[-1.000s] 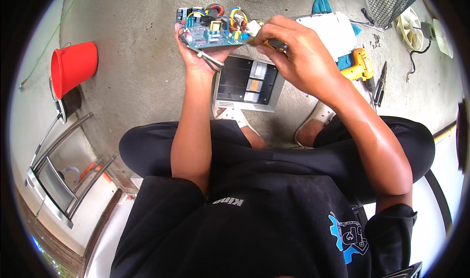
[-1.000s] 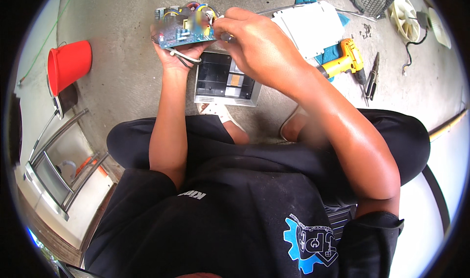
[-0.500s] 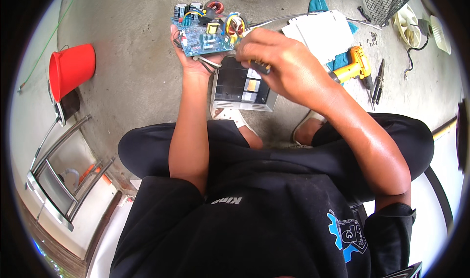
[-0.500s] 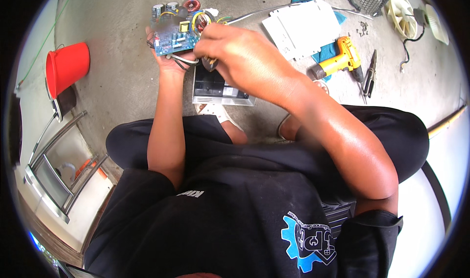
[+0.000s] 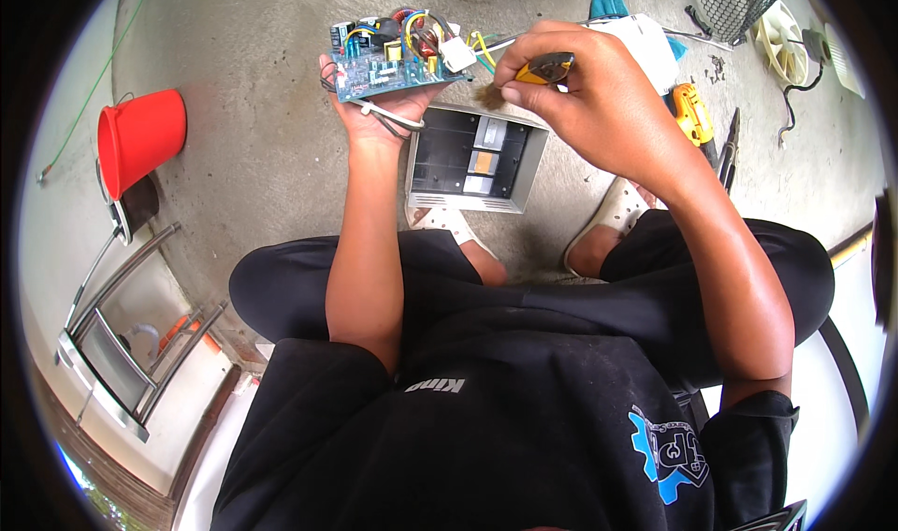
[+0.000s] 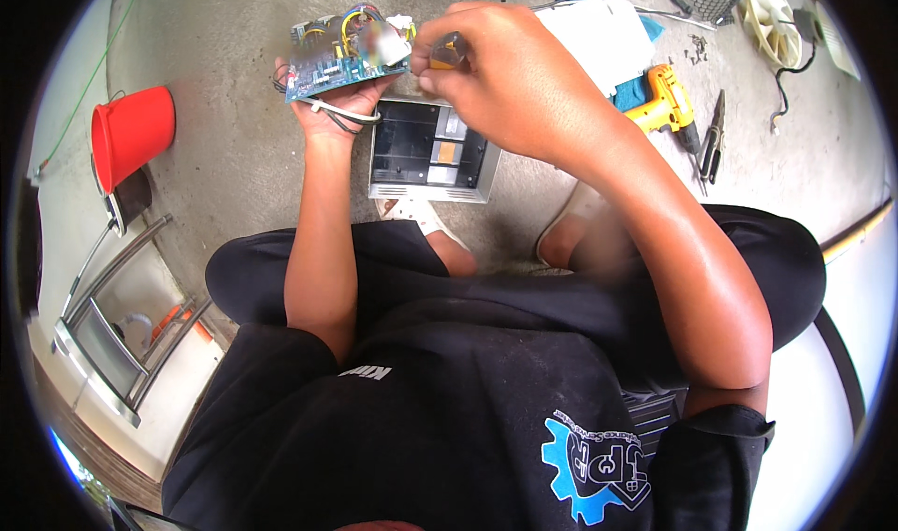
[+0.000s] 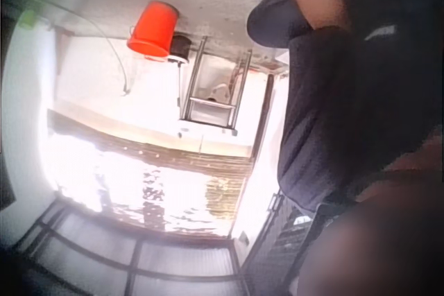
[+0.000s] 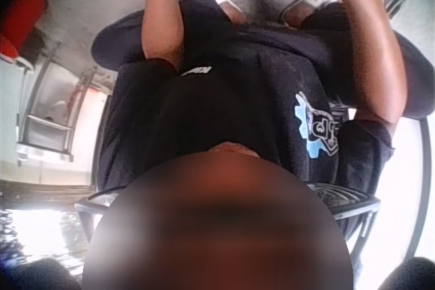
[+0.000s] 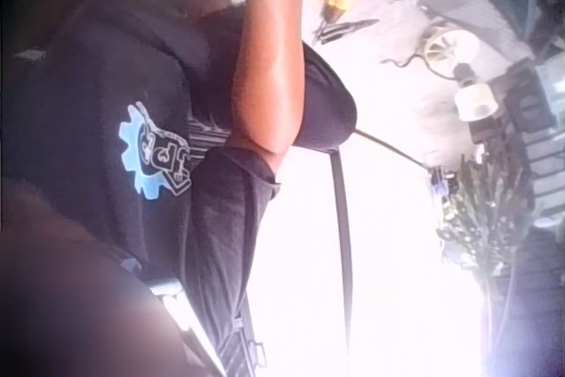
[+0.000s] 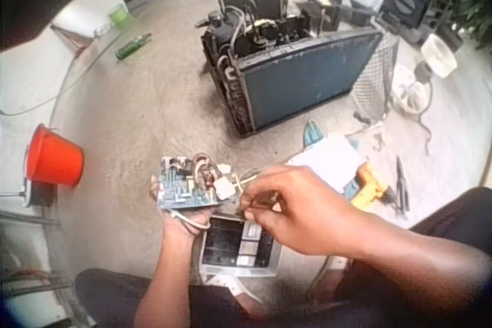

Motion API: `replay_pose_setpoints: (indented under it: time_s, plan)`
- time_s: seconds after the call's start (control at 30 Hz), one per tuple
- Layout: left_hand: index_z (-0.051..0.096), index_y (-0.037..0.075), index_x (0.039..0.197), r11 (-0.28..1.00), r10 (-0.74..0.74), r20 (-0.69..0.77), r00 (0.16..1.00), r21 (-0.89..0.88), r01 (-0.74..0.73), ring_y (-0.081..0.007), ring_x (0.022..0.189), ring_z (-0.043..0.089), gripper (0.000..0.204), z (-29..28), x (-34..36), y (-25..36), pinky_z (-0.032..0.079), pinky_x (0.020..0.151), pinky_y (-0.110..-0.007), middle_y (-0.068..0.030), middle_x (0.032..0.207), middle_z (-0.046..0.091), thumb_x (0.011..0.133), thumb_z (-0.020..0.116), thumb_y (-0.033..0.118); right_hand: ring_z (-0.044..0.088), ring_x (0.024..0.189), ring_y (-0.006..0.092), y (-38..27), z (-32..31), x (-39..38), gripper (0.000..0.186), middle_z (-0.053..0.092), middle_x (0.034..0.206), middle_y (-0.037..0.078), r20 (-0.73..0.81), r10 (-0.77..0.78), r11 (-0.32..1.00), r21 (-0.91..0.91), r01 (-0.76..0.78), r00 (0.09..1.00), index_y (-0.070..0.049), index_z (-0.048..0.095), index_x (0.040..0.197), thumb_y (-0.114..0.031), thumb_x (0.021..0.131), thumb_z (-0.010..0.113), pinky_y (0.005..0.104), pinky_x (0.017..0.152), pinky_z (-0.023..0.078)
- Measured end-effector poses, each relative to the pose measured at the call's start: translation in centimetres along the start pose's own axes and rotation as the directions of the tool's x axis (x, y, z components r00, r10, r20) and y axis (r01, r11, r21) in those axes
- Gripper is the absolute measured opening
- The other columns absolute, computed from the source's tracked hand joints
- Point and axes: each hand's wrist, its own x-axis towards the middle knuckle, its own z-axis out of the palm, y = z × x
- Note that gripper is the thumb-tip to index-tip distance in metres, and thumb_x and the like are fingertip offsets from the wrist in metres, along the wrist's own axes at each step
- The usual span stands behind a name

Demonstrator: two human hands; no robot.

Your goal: The person sits on the floor and works on an electronic device. They remove a circuit board from a metal enclosure, use a screwdriver to adjust components on the board, and handle various wires and connectors throughout the process.

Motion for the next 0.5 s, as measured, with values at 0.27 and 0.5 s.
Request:
replay_pose_setpoints:
  time_s: [0.27,0.5]
  plan:
    - [0.056,0.011,0.155,0.993,-0.068,0.082,0.994,-0.086,0.075,-0.0528,0.147,0.049,0.105,-1.6,0.3,0.4,0.034,0.12,-0.081,-0.025,0.158,0.053,0.073,0.064,0.075,0.074,0.098,0.0251,-0.2,0.6,0.3,0.011,0.073,0.102,0.011,-0.133,-0.07,0.993,-0.099,0.057,0.989,0.001,0.076,0.103,0.002,0.092,0.078,0.0364,0.084,0.059]
    - [0.051,0.01,0.159,0.978,-0.071,0.113,0.991,-0.189,0.091,-0.0506,0.145,0.052,0.103,-2.2,0.0,0.2,0.042,0.114,-0.08,-0.0244,0.161,0.05,0.08,0.063,0.076,0.072,0.096,0.0338,-0.6,1.5,0.8,0.016,0.072,0.102,0.013,-0.099,-0.202,0.979,0.009,0.204,0.974,-0.001,0.075,0.104,0.005,0.089,0.077,0.0392,0.082,0.057]
